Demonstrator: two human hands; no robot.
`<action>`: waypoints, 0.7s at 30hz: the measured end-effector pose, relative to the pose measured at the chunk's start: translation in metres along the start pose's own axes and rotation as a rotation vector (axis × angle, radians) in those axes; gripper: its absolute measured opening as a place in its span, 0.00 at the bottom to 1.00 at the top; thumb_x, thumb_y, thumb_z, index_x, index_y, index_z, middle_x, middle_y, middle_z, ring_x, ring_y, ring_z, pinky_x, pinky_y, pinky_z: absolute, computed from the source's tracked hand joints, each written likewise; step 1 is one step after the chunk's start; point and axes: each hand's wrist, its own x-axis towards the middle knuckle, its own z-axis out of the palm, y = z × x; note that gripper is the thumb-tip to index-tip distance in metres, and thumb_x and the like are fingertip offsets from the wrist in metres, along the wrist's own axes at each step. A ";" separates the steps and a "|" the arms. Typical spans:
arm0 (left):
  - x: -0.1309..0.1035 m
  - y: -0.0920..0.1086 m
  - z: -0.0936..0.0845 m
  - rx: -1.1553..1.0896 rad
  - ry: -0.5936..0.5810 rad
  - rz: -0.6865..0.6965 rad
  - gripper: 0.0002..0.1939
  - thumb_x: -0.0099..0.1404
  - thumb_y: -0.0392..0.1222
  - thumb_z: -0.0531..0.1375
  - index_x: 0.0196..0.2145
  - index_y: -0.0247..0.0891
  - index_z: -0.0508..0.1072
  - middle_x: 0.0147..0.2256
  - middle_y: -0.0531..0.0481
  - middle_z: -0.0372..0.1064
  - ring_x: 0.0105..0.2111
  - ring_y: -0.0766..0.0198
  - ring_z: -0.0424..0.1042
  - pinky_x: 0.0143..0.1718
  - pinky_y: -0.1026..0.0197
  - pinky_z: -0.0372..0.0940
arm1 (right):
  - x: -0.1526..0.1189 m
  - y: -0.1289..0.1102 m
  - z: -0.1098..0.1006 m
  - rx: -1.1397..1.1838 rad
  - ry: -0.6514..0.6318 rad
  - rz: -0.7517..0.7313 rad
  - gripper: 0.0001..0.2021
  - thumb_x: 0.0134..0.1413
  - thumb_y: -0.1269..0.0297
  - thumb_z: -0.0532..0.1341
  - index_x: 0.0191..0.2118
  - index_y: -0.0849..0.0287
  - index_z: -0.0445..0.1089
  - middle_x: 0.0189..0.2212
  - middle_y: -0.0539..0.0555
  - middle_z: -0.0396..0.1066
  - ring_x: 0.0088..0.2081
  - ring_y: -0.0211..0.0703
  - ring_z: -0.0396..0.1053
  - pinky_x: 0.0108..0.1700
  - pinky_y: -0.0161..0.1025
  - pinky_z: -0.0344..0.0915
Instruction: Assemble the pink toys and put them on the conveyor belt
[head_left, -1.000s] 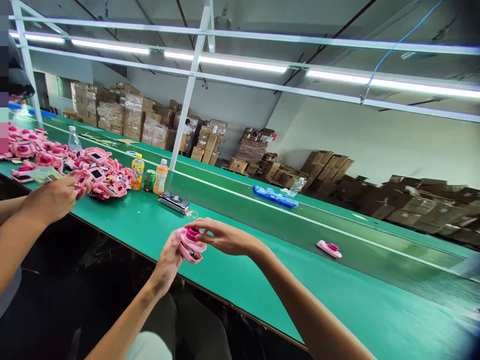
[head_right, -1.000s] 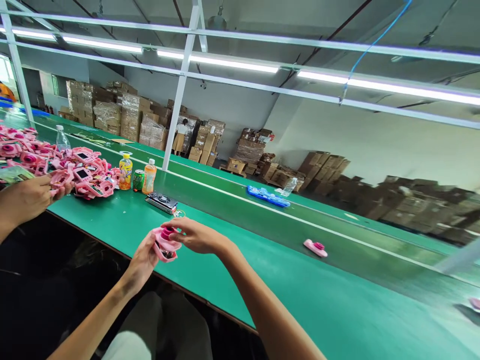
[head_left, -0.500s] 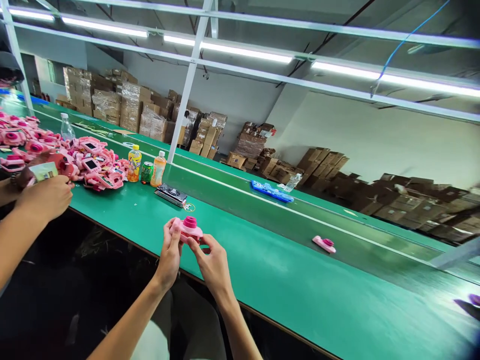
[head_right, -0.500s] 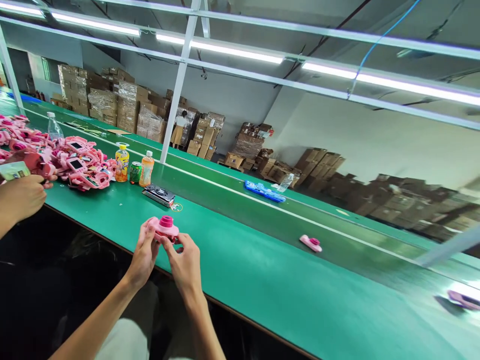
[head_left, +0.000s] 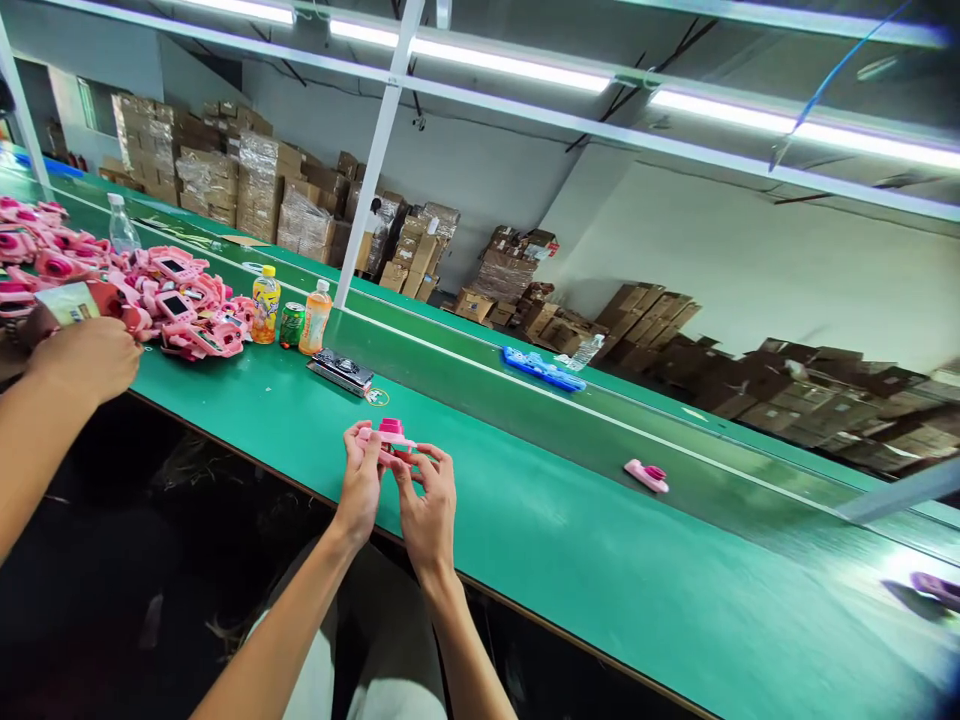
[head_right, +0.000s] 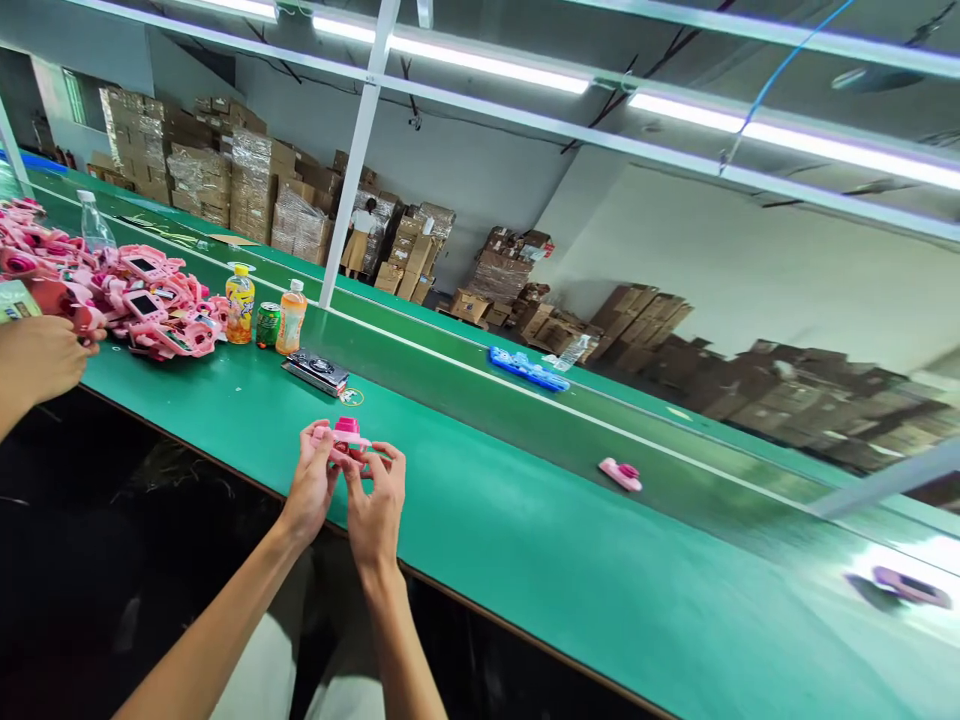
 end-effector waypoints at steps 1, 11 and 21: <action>0.001 -0.002 -0.001 0.000 -0.006 -0.012 0.25 0.61 0.54 0.69 0.48 0.43 0.63 0.37 0.54 0.71 0.33 0.67 0.74 0.34 0.67 0.67 | -0.001 0.003 0.000 -0.004 0.031 0.011 0.21 0.60 0.42 0.60 0.37 0.56 0.77 0.49 0.61 0.67 0.49 0.51 0.69 0.49 0.49 0.70; 0.004 -0.015 -0.006 0.000 -0.057 -0.113 0.19 0.63 0.49 0.66 0.44 0.42 0.63 0.37 0.52 0.70 0.35 0.65 0.75 0.37 0.65 0.68 | -0.012 0.019 -0.002 0.129 0.130 0.056 0.18 0.63 0.47 0.59 0.35 0.57 0.72 0.46 0.61 0.76 0.49 0.51 0.72 0.54 0.49 0.66; 0.011 -0.021 -0.023 0.102 -0.119 -0.172 0.23 0.60 0.51 0.70 0.45 0.41 0.65 0.40 0.52 0.72 0.38 0.66 0.74 0.40 0.66 0.68 | 0.005 0.018 -0.027 0.280 -0.226 0.303 0.15 0.56 0.48 0.64 0.36 0.57 0.70 0.34 0.53 0.76 0.39 0.45 0.74 0.43 0.40 0.71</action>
